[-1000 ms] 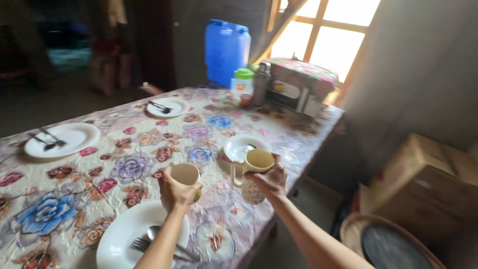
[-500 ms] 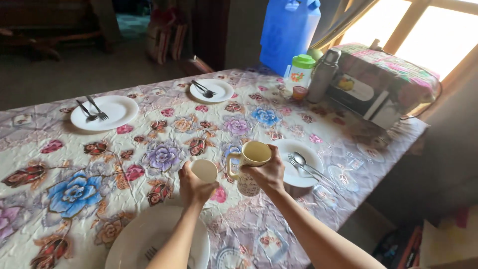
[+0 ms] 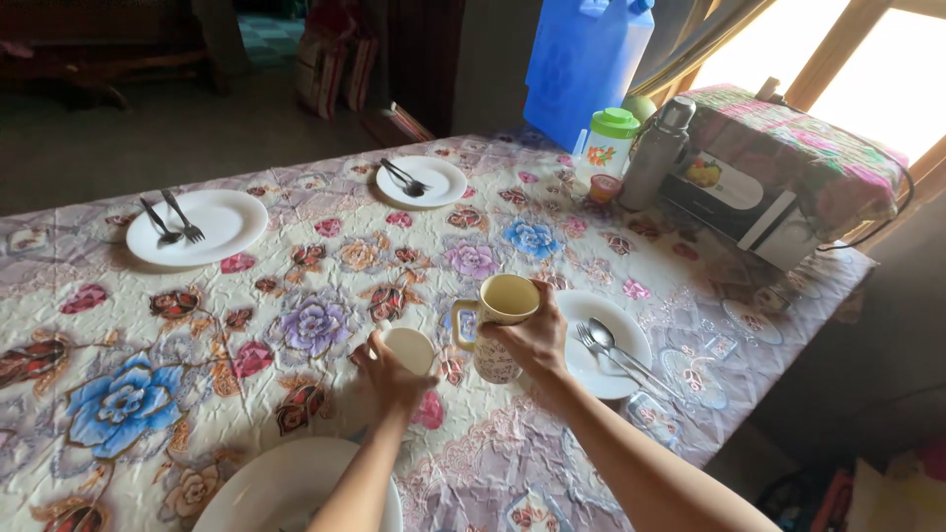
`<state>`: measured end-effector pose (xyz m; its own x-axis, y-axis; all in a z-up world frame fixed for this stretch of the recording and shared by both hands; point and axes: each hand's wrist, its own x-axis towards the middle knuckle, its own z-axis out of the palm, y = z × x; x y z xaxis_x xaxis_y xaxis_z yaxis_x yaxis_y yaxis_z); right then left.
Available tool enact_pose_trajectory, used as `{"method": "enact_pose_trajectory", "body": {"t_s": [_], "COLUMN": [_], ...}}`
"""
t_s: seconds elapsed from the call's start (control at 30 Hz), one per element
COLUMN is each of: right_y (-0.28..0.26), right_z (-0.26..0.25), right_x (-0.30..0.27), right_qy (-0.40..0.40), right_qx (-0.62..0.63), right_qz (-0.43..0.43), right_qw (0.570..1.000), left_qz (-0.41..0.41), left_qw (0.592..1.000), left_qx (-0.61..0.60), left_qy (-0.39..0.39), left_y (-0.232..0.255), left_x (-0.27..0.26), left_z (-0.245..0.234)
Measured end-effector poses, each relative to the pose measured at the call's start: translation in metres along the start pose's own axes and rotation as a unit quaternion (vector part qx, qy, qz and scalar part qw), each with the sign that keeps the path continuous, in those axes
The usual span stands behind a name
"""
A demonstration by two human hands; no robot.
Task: Placing mugs and glasses onto a dining table from a storage cabinet.
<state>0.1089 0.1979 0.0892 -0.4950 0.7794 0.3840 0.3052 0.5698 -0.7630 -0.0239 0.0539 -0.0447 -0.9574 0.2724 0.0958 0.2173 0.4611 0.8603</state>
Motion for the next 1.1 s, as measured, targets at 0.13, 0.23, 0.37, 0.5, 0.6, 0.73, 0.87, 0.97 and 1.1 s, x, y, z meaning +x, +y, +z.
{"method": "enact_pose_trajectory", "body": {"t_s": [0.13, 0.23, 0.37, 0.5, 0.6, 0.73, 0.87, 0.97, 1.1], "right_y": [0.011, 0.019, 0.038, 0.074, 0.128, 0.184, 0.205, 0.229, 0.243], "right_z": [-0.012, -0.023, -0.046, -0.075, -0.091, -0.108, -0.121, -0.125, -0.117], "right_x": [0.020, 0.041, 0.073, 0.129, 0.174, 0.233, 0.268, 0.284, 0.296], "right_qy": [0.011, 0.040, 0.041, 0.049, 0.030, 0.021, -0.056, -0.100, -0.154], "right_qx": [0.025, 0.010, 0.072, 0.055, 0.077, -0.026, -0.022, 0.003, 0.029], "right_qz": [0.006, -0.030, -0.033, -0.052, -0.054, -0.147, -0.099, -0.077, -0.035], "right_qw": [1.000, 0.999, 0.996, 0.996, 0.995, 0.989, 0.993, 0.992, 0.987], "left_qz": [-0.034, 0.088, 0.175, 0.185, 0.189, 0.162, 0.081, 0.046, 0.020], "left_qw": [0.950, 0.984, 0.983, 0.970, 0.970, 0.981, 0.990, 0.993, 0.995], "left_qx": [0.304, 0.153, -0.005, -0.115, -0.104, -0.050, -0.057, -0.048, -0.007], "left_qy": [-0.057, -0.019, -0.049, -0.109, -0.112, -0.095, -0.098, -0.103, -0.099], "left_y": [0.067, 0.082, 0.101, 0.161, 0.194, 0.232, 0.248, 0.249, 0.239], "left_x": [0.005, 0.039, 0.092, 0.098, 0.084, 0.083, 0.088, 0.090, 0.099], "left_z": [-0.026, 0.016, 0.107, 0.169, 0.208, 0.255, 0.291, 0.314, 0.328]}}
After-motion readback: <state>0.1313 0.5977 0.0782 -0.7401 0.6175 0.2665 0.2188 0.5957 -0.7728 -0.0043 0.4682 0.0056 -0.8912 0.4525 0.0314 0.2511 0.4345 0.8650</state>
